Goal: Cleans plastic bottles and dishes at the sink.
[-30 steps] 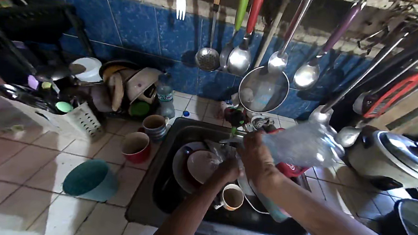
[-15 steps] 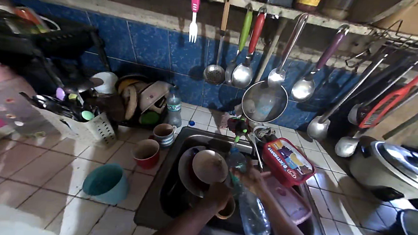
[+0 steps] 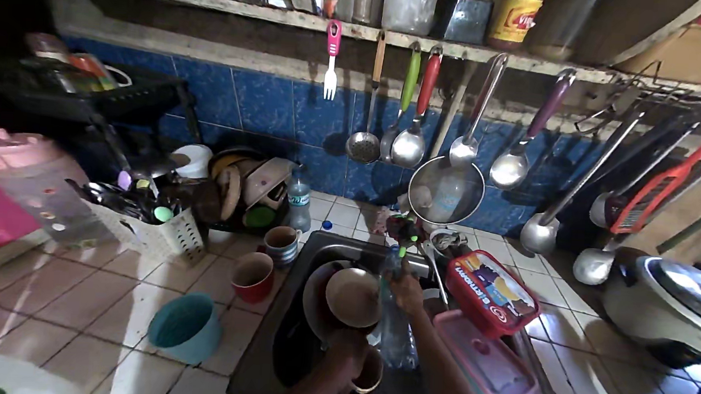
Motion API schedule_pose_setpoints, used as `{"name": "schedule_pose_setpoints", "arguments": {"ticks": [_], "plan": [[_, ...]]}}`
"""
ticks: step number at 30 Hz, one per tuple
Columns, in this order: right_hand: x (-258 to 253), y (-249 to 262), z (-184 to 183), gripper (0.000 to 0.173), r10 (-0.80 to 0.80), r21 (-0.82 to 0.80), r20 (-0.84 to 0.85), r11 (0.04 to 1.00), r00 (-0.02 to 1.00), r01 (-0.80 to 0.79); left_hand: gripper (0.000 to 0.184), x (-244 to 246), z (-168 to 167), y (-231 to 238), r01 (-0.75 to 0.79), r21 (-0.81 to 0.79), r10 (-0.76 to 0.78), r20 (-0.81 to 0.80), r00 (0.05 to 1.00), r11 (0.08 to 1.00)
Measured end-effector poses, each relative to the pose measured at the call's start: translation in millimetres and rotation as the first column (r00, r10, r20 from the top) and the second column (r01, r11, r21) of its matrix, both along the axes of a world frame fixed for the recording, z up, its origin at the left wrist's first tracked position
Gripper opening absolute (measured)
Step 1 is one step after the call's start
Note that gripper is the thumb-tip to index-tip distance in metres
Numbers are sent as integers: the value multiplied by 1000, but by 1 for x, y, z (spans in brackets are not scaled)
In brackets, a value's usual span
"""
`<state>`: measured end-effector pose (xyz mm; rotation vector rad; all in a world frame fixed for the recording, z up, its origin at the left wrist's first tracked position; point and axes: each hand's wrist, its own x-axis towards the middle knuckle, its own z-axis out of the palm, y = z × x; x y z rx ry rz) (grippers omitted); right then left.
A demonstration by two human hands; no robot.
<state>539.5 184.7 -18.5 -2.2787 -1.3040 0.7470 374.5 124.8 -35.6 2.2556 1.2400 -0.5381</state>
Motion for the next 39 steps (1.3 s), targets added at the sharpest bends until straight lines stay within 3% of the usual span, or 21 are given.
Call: {"name": "schedule_pose_setpoints", "arguments": {"ticks": [2,5,9,14,20,23,26,28,31,34,36,39], "plan": [[-1,2,-2,67,39,-16,53,999,998,-38,40,-3,-7,-3,-23,41,22,28,999,999],[-9,-19,-11,73,69,26,100,997,993,-72,41,-10,-12,-10,-42,92,34,90,995,995],[-22,-58,-21,88,-9,138,58,990,998,1,43,-15,-9,-16,-57,31,53,136,989,998],[-32,-80,-26,92,-133,315,-15,940,991,131,41,-6,7,-16,-91,-11,91,62,994,996],[-31,-71,-25,90,-154,370,-43,915,987,159,39,-10,-3,-27,-151,143,137,106,985,978],[-30,-62,-26,90,-173,366,-30,914,984,172,35,-21,9,-42,-153,135,140,105,985,979],[-29,-54,-29,90,-185,417,-17,892,983,176,45,-44,17,-68,-198,136,171,188,967,971],[-26,-49,-30,91,-189,468,-8,867,982,170,38,-65,-5,-87,-280,237,180,368,912,930],[-26,-44,-31,92,-213,502,25,848,977,172,35,-90,-42,-105,-362,222,216,491,844,905],[-29,-41,-45,93,-267,583,80,794,960,172,31,-96,-58,-107,-485,193,240,680,693,853],[-30,-42,-51,95,-286,593,91,785,954,179,37,-98,-64,-101,-531,102,263,781,566,841],[-30,-49,-62,97,-265,593,66,786,962,176,50,-102,-63,-92,-491,1,263,843,468,871]]}}
